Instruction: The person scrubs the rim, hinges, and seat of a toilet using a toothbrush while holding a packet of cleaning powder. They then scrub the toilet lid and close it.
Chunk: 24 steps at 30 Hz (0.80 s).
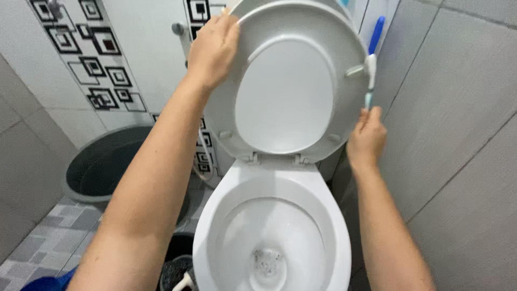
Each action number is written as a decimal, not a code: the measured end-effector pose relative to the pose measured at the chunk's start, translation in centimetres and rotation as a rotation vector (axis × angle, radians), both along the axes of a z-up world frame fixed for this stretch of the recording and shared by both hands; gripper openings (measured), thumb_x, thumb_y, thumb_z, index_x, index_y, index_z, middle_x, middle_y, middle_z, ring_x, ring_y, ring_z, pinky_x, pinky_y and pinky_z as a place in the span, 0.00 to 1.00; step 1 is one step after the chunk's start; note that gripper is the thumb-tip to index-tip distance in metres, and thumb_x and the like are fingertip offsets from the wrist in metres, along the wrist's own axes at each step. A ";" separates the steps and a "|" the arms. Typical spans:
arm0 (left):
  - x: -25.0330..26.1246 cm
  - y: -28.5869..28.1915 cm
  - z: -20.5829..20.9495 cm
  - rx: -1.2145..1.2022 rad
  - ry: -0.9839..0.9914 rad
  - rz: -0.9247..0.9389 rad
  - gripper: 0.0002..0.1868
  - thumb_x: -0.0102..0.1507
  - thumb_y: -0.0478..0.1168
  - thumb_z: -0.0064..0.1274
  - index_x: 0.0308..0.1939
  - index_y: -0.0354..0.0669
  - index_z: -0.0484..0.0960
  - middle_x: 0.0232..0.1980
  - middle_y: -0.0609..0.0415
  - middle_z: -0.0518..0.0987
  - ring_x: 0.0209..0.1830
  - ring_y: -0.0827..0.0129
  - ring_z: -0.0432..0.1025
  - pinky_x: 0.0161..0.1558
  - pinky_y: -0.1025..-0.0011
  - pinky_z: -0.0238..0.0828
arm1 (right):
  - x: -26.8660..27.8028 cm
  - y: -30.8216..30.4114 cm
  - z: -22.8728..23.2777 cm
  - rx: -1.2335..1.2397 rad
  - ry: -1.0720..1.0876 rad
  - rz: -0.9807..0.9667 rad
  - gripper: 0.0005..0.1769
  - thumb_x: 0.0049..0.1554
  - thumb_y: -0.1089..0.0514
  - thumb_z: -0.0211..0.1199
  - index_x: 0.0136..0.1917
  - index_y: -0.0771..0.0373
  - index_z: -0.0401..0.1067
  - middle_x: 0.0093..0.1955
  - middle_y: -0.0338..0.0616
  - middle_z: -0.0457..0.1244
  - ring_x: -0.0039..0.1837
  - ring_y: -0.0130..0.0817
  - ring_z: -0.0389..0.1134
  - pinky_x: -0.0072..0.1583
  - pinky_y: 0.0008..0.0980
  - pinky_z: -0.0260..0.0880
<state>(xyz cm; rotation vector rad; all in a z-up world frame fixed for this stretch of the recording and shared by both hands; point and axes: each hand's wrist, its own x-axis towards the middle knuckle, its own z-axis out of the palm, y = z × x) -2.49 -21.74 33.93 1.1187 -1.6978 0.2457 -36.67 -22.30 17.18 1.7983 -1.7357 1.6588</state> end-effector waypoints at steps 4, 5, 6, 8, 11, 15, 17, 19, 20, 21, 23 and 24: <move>-5.6 -1.4 1.6 -0.195 -0.317 0.079 0.23 0.67 0.48 0.46 0.64 0.46 0.77 0.59 0.47 0.77 0.61 0.51 0.69 0.62 0.48 0.57 | 0.2 -0.4 -1.1 0.029 0.030 0.038 0.16 0.73 0.53 0.47 0.47 0.66 0.60 0.32 0.52 0.62 0.34 0.49 0.66 0.36 0.48 0.61; -7.8 -2.1 2.0 -0.415 -0.389 0.139 0.23 0.67 0.52 0.49 0.62 0.48 0.78 0.59 0.47 0.77 0.61 0.51 0.68 0.62 0.46 0.54 | 0.4 -0.4 -1.2 0.085 0.008 0.063 0.16 0.73 0.53 0.46 0.47 0.67 0.60 0.32 0.53 0.62 0.33 0.49 0.66 0.36 0.49 0.62; -9.9 -2.8 2.4 -0.636 -0.457 0.199 0.23 0.66 0.56 0.51 0.61 0.51 0.80 0.60 0.47 0.76 0.61 0.50 0.66 0.62 0.44 0.51 | 0.7 -0.6 -1.3 0.119 -0.037 0.086 0.15 0.72 0.53 0.46 0.47 0.66 0.60 0.33 0.53 0.63 0.34 0.50 0.68 0.36 0.50 0.63; -13.9 -3.6 2.2 -0.500 -0.579 0.224 0.24 0.66 0.59 0.52 0.56 0.47 0.81 0.55 0.48 0.78 0.59 0.50 0.67 0.62 0.43 0.53 | 0.8 -1.1 -1.7 0.186 -0.124 0.136 0.14 0.70 0.54 0.44 0.48 0.66 0.62 0.35 0.54 0.65 0.36 0.51 0.71 0.35 0.52 0.65; -16.2 -4.2 1.8 -0.406 -0.554 0.246 0.19 0.66 0.58 0.54 0.49 0.49 0.82 0.52 0.51 0.79 0.58 0.53 0.68 0.59 0.45 0.55 | 2.0 -1.5 -3.1 -0.123 0.086 0.223 0.12 0.70 0.58 0.46 0.51 0.67 0.67 0.43 0.62 0.68 0.46 0.60 0.72 0.46 0.53 0.71; -16.2 -3.9 1.6 -0.393 -0.463 0.176 0.18 0.67 0.57 0.56 0.47 0.48 0.81 0.49 0.55 0.80 0.54 0.55 0.70 0.54 0.46 0.54 | 3.6 -3.4 -0.9 -0.012 0.016 0.165 0.17 0.71 0.54 0.50 0.47 0.70 0.65 0.39 0.65 0.67 0.44 0.65 0.70 0.46 0.58 0.67; -16.2 -3.9 2.3 -0.167 -0.433 0.090 0.17 0.68 0.57 0.54 0.47 0.50 0.81 0.46 0.61 0.83 0.50 0.60 0.74 0.53 0.51 0.58 | 3.3 -4.1 -0.1 -0.008 0.031 0.087 0.17 0.72 0.53 0.49 0.48 0.69 0.66 0.39 0.63 0.68 0.42 0.63 0.70 0.44 0.56 0.68; -16.2 -4.0 2.7 -0.260 -0.424 0.095 0.16 0.64 0.57 0.55 0.42 0.51 0.82 0.40 0.62 0.84 0.44 0.62 0.77 0.48 0.52 0.62 | 1.7 -2.4 -1.6 -0.060 0.000 0.102 0.15 0.70 0.54 0.47 0.50 0.68 0.67 0.41 0.60 0.69 0.43 0.56 0.73 0.41 0.50 0.71; -16.2 -4.0 2.7 -0.468 -0.427 0.145 0.16 0.60 0.57 0.57 0.37 0.51 0.83 0.36 0.61 0.85 0.40 0.61 0.78 0.44 0.52 0.63 | 1.3 -2.2 -1.7 -0.094 -0.015 0.109 0.15 0.69 0.54 0.45 0.51 0.67 0.67 0.42 0.58 0.69 0.43 0.52 0.74 0.40 0.46 0.73; -16.2 -4.0 2.3 -0.665 -0.427 0.196 0.16 0.56 0.57 0.59 0.32 0.51 0.83 0.32 0.59 0.85 0.36 0.60 0.79 0.40 0.51 0.64 | 0.7 -2.4 -1.4 -0.045 -0.021 0.095 0.16 0.70 0.53 0.45 0.50 0.67 0.67 0.39 0.57 0.68 0.41 0.51 0.73 0.39 0.47 0.71; -16.0 -4.6 2.1 -0.562 -0.396 0.058 0.15 0.60 0.54 0.59 0.34 0.49 0.85 0.30 0.60 0.85 0.32 0.61 0.79 0.36 0.55 0.68 | -1.0 -2.7 -0.4 0.057 -0.033 0.064 0.19 0.73 0.51 0.44 0.49 0.67 0.66 0.35 0.55 0.67 0.37 0.50 0.71 0.39 0.47 0.67; -15.9 -5.0 2.0 -0.507 -0.378 -0.011 0.14 0.61 0.53 0.60 0.35 0.47 0.86 0.30 0.60 0.86 0.30 0.61 0.80 0.34 0.56 0.70 | -1.1 -2.5 -0.5 0.086 -0.007 0.075 0.19 0.73 0.51 0.43 0.49 0.66 0.67 0.34 0.54 0.66 0.36 0.49 0.70 0.38 0.47 0.66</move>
